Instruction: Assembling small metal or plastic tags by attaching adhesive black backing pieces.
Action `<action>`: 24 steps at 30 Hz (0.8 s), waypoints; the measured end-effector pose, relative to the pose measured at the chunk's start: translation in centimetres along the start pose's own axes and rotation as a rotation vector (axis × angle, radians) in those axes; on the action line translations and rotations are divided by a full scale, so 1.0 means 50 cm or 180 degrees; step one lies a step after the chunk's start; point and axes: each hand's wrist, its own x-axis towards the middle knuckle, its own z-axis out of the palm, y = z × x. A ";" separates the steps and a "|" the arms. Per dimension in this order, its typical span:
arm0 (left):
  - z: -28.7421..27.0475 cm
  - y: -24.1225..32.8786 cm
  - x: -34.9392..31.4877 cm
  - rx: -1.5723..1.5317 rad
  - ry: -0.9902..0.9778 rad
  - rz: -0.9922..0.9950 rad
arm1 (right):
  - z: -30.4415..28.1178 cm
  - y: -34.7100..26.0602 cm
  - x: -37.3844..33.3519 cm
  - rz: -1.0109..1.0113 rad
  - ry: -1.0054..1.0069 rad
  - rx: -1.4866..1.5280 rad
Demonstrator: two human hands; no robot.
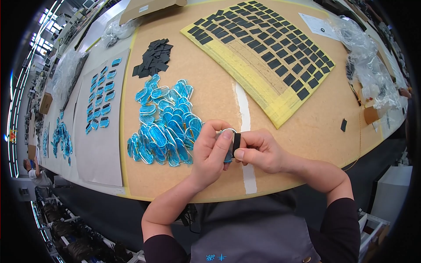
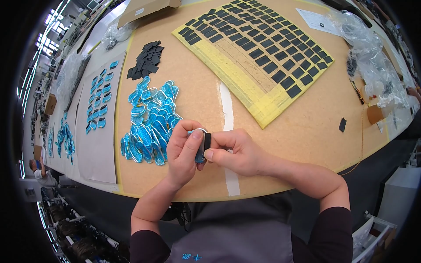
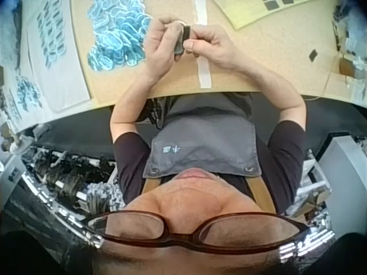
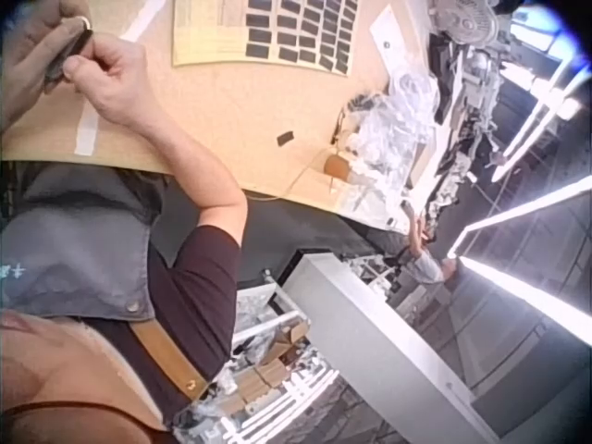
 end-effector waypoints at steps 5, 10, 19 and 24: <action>-0.003 0.000 0.002 -0.0008 -0.0159 -0.0157 | -0.015 0.004 0.002 0.0073 0.0237 0.0033; -0.008 0.001 0.003 0.0004 -0.0397 -0.0192 | -0.013 0.010 -0.009 -0.0097 0.0336 0.0094; -0.053 0.004 0.031 0.1246 -0.0354 0.1773 | -0.041 -0.016 0.004 -0.1082 0.0464 -0.1568; -0.056 0.012 0.032 0.2835 -0.0118 0.3171 | -0.030 -0.023 0.006 0.0102 0.0325 0.0491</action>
